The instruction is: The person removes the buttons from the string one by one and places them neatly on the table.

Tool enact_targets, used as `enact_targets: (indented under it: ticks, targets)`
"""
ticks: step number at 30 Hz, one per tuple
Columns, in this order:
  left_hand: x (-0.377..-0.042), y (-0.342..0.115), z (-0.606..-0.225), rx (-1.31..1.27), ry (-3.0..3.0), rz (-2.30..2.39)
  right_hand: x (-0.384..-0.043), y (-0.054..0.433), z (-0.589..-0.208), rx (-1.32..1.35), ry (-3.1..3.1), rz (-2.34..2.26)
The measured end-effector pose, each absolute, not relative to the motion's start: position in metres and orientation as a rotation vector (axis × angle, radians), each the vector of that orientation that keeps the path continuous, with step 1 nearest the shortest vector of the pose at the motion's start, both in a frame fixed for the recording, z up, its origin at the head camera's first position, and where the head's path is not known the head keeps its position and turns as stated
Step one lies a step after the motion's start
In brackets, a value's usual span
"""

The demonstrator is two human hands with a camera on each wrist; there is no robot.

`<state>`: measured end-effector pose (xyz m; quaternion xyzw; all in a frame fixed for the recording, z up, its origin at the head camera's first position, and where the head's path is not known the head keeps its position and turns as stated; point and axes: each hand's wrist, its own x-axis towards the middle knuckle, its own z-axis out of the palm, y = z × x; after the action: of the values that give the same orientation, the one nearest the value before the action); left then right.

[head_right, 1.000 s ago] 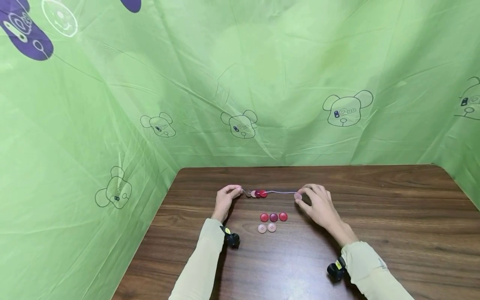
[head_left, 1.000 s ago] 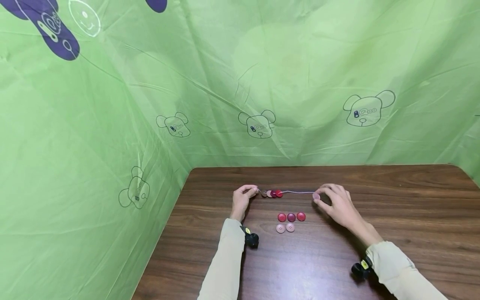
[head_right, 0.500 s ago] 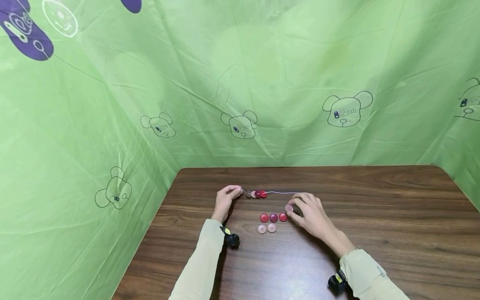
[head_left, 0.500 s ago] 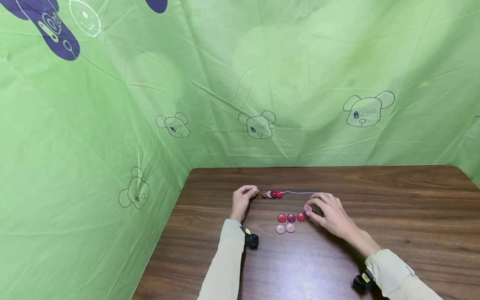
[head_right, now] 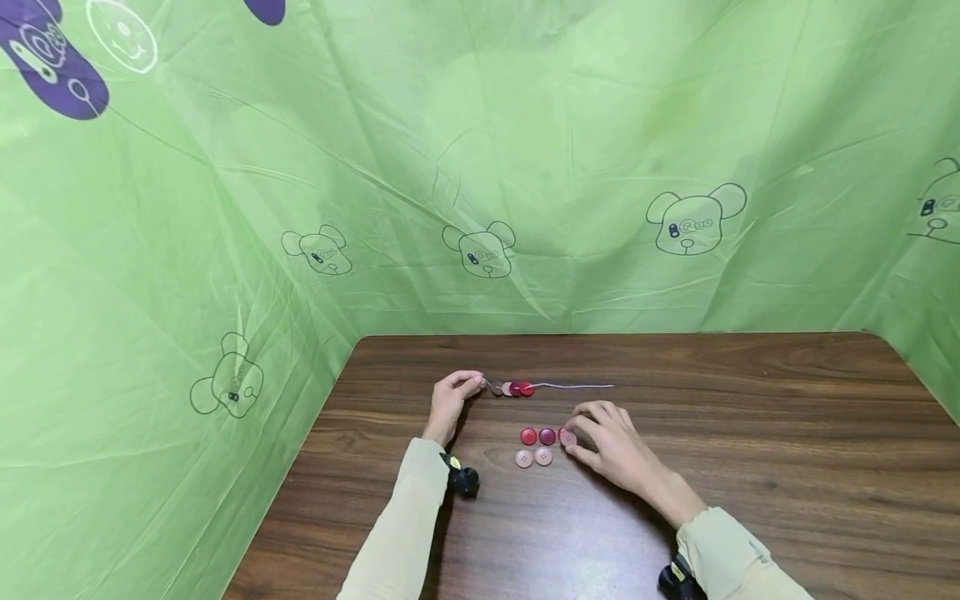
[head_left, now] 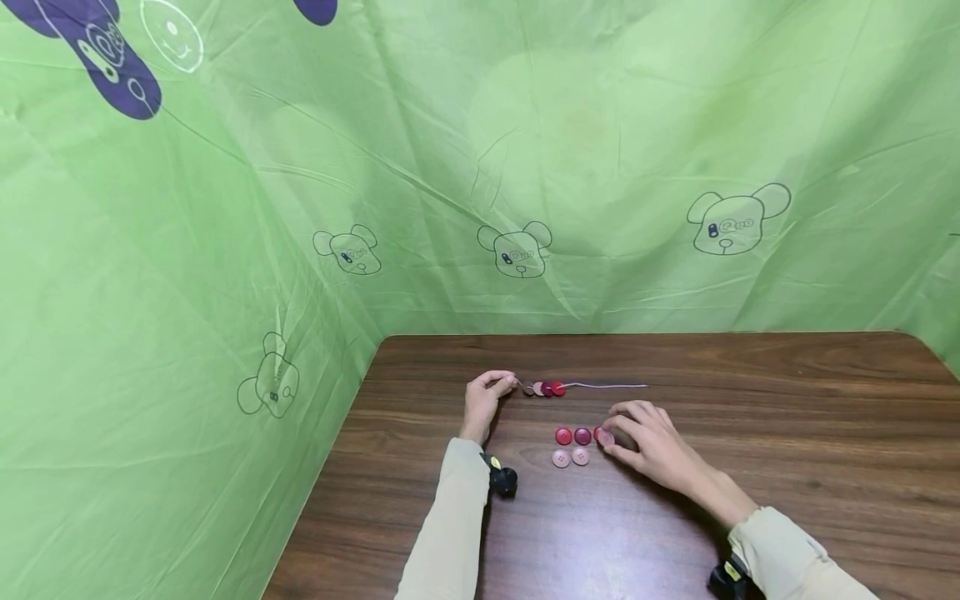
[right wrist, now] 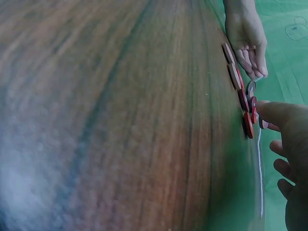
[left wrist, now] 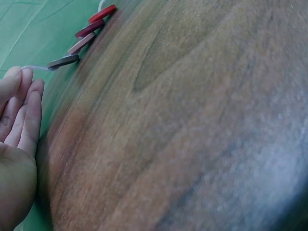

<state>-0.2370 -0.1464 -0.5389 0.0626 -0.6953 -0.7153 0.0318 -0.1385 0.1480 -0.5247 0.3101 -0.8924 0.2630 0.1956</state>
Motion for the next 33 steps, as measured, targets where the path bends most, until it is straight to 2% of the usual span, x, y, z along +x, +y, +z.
enact_targets:
  ticks: [33]
  targets:
    - [-0.2343, -0.1461, -0.5360, 0.163, -2.156, -2.185, -0.1323, 0.1465, -0.5319, 0.992, -2.542, 0.663]
